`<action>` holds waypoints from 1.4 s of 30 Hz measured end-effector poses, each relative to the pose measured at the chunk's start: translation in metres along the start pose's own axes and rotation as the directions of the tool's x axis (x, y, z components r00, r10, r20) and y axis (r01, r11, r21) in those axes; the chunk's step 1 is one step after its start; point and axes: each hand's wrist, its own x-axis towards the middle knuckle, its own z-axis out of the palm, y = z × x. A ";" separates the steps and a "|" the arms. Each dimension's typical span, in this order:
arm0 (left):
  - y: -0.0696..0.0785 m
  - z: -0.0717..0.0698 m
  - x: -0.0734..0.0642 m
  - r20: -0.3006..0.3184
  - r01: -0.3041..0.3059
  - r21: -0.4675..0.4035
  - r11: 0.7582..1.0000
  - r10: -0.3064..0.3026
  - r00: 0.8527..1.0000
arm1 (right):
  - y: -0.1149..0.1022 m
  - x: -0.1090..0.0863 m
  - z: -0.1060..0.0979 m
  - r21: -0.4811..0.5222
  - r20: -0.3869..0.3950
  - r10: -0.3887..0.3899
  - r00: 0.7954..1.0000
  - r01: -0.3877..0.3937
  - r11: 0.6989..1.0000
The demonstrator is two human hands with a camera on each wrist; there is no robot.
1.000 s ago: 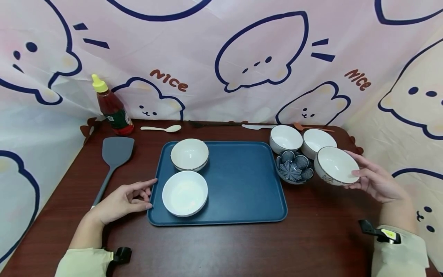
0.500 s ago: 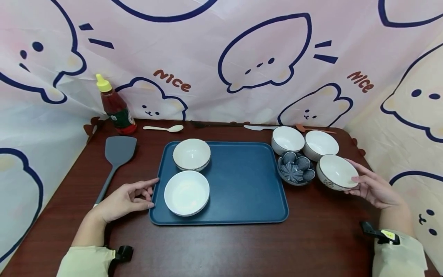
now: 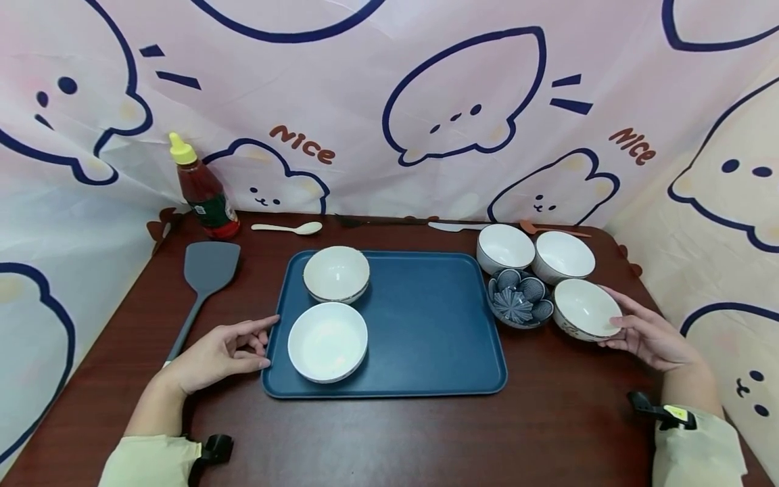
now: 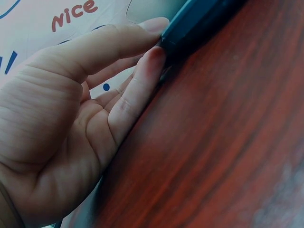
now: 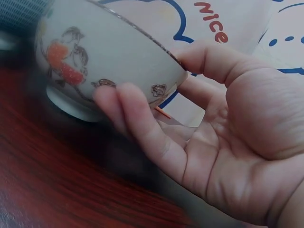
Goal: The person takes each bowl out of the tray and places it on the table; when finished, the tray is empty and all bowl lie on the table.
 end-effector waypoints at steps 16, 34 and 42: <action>-0.003 0.000 0.003 0.008 -0.011 -0.003 1.000 0.011 1.000 | -0.028 -0.018 0.009 -0.118 -0.333 -0.031 0.943 -0.009 0.993; -0.005 -0.003 0.002 0.026 -0.037 -0.034 0.999 0.037 0.999 | -0.042 0.031 0.068 -0.103 -0.231 -0.193 0.953 0.174 0.979; -0.005 -0.001 0.002 0.027 -0.041 -0.046 0.998 0.042 0.999 | -0.037 0.060 0.114 -0.176 -0.147 -0.215 0.965 0.188 0.966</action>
